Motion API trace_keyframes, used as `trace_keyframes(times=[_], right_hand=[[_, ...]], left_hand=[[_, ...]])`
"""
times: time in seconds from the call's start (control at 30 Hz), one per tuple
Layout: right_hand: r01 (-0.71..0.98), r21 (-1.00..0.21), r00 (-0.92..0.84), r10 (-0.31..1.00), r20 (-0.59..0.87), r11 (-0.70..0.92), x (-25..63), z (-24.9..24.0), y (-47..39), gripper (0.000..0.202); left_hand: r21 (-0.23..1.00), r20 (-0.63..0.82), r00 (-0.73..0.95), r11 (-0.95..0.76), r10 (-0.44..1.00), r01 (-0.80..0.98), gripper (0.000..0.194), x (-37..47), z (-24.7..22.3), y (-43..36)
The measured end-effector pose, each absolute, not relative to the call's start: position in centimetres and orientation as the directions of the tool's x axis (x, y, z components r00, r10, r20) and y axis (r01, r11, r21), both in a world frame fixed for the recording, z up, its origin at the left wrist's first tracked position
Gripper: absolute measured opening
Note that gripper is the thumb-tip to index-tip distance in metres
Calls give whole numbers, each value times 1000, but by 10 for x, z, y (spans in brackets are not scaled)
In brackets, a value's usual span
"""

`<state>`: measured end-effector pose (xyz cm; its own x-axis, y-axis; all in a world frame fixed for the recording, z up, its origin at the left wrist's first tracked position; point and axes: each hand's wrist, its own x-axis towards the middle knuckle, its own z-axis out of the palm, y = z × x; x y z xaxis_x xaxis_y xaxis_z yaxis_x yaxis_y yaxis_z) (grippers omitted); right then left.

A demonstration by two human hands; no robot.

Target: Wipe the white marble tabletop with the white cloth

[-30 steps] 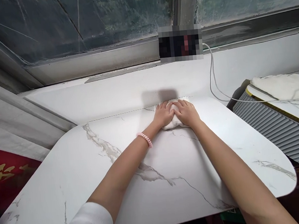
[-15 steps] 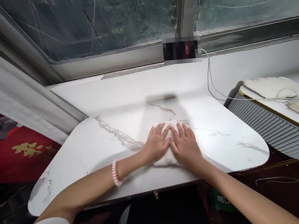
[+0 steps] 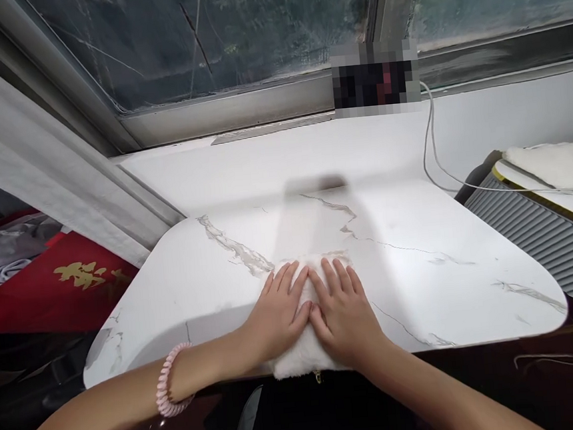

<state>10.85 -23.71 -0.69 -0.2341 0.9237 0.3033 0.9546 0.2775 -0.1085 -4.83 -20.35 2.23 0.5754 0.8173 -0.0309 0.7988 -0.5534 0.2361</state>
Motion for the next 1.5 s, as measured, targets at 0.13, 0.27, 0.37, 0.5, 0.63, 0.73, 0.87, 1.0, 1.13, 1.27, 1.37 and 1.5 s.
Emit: trace_keyframes(times=[0.13, 0.27, 0.37, 0.5, 0.63, 0.73, 0.87, 1.0, 1.13, 1.27, 1.37, 1.5], right_hand=[[961, -154, -188, 951, 244, 230, 100, 0, -180, 53], [961, -213, -125, 963, 237, 177, 87, 2, -113, 50], [955, -255, -81, 962, 260, 149, 78, 0, -65, 48], [937, -300, -77, 944, 321, 178, 74, -2, -16, 45], [918, -343, -70, 933, 352, 198, 74, -5, 9, 42], [923, -331, -67, 931, 358, 194, 75, -6, 14, 42], [934, -301, -81, 933, 350, 194, 75, -5, 6, 46], [934, -279, -120, 934, 338, 221, 67, -3, -19, 48], [938, -274, -120, 938, 325, 215, 51, -5, -68, 50], [878, -398, -160, 948, 276, 264, 36, -5, -128, 48], [797, -523, -209, 951, 230, 301, 26, -3, -169, 47], [729, -600, -301, 941, 154, 331, 12, 3, -216, 51]], left_hand=[[252, 18, 475, -464, 880, 849, 51, -48, 20, -156], [289, 138, 393, -416, 909, 862, 46, -50, 14, -89], [288, 212, 325, -377, 922, 881, 43, -52, 10, -40], [251, 283, 298, -371, 911, 894, 42, -54, 5, 10], [229, 295, 297, -369, 908, 901, 42, -55, 1, 33], [212, 295, 301, -369, 907, 905, 42, -55, 2, 34], [196, 264, 307, -363, 914, 911, 44, -56, 5, 22], [196, 237, 300, -348, 924, 917, 45, -64, 6, -4], [203, 229, 328, -375, 916, 905, 44, -84, 5, -50], [197, 205, 370, -408, 906, 891, 46, -111, 5, -111], [198, 187, 377, -411, 907, 890, 47, -131, 7, -158], [205, 151, 356, -382, 922, 901, 49, -153, 11, -212]])
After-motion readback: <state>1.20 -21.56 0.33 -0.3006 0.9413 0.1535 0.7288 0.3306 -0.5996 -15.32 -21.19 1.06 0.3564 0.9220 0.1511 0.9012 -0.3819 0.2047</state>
